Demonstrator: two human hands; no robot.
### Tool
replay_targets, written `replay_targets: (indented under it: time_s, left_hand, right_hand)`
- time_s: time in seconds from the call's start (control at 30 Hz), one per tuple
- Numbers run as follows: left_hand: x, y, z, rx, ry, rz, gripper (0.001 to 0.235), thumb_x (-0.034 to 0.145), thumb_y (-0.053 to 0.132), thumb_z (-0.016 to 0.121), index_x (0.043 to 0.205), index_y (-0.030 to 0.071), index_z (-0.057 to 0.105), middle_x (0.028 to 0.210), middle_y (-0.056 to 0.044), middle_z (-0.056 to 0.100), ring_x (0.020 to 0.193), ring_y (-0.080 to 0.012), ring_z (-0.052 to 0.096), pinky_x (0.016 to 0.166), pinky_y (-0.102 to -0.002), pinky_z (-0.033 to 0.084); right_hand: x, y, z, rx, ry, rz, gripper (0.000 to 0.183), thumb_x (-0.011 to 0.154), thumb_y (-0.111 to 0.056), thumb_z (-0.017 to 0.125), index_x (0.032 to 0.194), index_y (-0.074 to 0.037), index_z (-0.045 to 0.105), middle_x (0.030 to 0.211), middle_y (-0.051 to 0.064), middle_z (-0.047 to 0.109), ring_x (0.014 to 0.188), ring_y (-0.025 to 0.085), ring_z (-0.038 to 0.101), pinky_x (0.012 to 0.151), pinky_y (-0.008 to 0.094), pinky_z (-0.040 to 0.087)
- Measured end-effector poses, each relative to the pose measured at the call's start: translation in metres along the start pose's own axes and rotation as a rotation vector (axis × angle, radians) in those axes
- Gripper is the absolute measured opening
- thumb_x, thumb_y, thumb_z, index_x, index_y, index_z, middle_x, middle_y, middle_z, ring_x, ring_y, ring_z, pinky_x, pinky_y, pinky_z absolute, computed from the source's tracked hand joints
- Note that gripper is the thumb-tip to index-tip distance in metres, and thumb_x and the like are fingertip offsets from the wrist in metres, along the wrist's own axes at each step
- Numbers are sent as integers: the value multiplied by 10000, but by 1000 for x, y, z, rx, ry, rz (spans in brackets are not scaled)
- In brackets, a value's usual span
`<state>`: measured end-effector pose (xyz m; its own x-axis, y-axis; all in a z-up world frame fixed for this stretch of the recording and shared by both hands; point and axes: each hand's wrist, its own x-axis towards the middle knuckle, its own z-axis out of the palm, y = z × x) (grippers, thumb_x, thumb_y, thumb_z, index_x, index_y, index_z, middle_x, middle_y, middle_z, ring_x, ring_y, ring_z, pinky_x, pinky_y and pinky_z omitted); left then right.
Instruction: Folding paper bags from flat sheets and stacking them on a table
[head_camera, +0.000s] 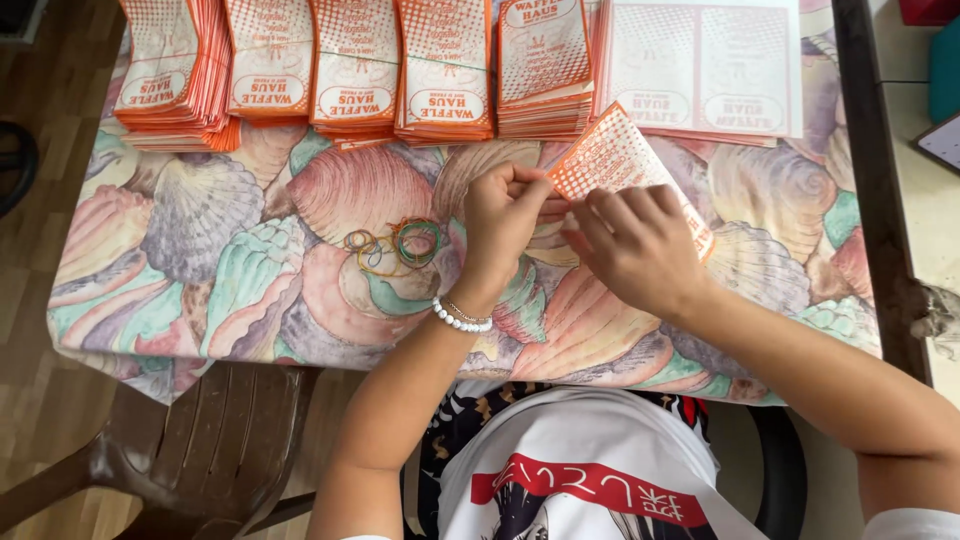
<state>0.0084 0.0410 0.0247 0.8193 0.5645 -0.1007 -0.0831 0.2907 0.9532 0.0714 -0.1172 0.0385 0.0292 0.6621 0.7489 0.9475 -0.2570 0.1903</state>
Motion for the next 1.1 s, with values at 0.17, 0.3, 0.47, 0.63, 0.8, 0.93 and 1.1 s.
replay_targets:
  time_s: [0.17, 0.3, 0.47, 0.63, 0.8, 0.93, 1.1]
  left_hand:
    - [-26, -4, -11, -138, 65, -92, 190, 826, 42, 655, 964, -86, 624, 810, -301, 719, 684, -366, 754, 611, -456, 663]
    - [-49, 4, -39, 388, -30, 161, 100, 813, 164, 749, 865, 83, 726, 727, -87, 766, 654, -196, 765, 559, -319, 640]
    - [-44, -6, -47, 844, -191, 873, 215, 983, 110, 672, 1185, 45, 706, 1153, -176, 687, 1157, -380, 676, 964, -483, 577]
    - [-16, -23, -39, 1462, -716, 796, 548, 1047, 288, 619, 1517, 42, 480, 1672, -137, 227, 1561, -318, 231, 1302, -488, 181]
    - [-11, -33, -45, 1432, -669, 872, 499, 1018, 313, 582, 1437, 52, 511, 1594, -160, 408, 1507, -331, 353, 1260, -514, 241]
    - [-12, -31, -47, 1440, -685, 874, 505, 1034, 309, 568, 1453, 34, 503, 1625, -160, 352, 1523, -332, 331, 1274, -521, 226]
    - [-14, -26, -48, 1468, -708, 852, 559, 1072, 386, 536, 1503, 37, 468, 1659, -160, 260, 1553, -322, 264, 1291, -510, 203]
  right_hand:
    - [-14, -1, 0, -134, -21, -169, 99, 963, -82, 681, 876, -71, 728, 898, 89, 661, 717, 216, 620, 748, 352, 462]
    - [-14, 11, -30, 83, -172, -287, 125, 988, -70, 638, 913, -48, 736, 985, 130, 686, 928, 287, 664, 798, 380, 473]
    - [-46, 22, -31, 343, -364, -209, 126, 941, -58, 637, 877, -29, 741, 1027, 148, 714, 1005, 333, 690, 825, 418, 533]
    - [-56, 26, -25, 315, -496, -168, 87, 1020, -114, 644, 1017, -47, 699, 1110, 30, 694, 1001, 261, 657, 849, 374, 533]
    - [-66, 34, -26, 357, -500, -121, 135, 1004, -102, 660, 1120, -86, 725, 1148, 39, 695, 974, 250, 664, 846, 373, 554]
    - [-74, 37, -24, 429, -447, -77, 148, 1031, -77, 635, 1118, -52, 752, 1115, 64, 704, 902, 262, 656, 810, 374, 555]
    - [-78, 38, -24, 449, -464, -53, 165, 1026, -70, 633, 1142, -49, 748, 1127, 67, 701, 907, 270, 643, 814, 382, 550]
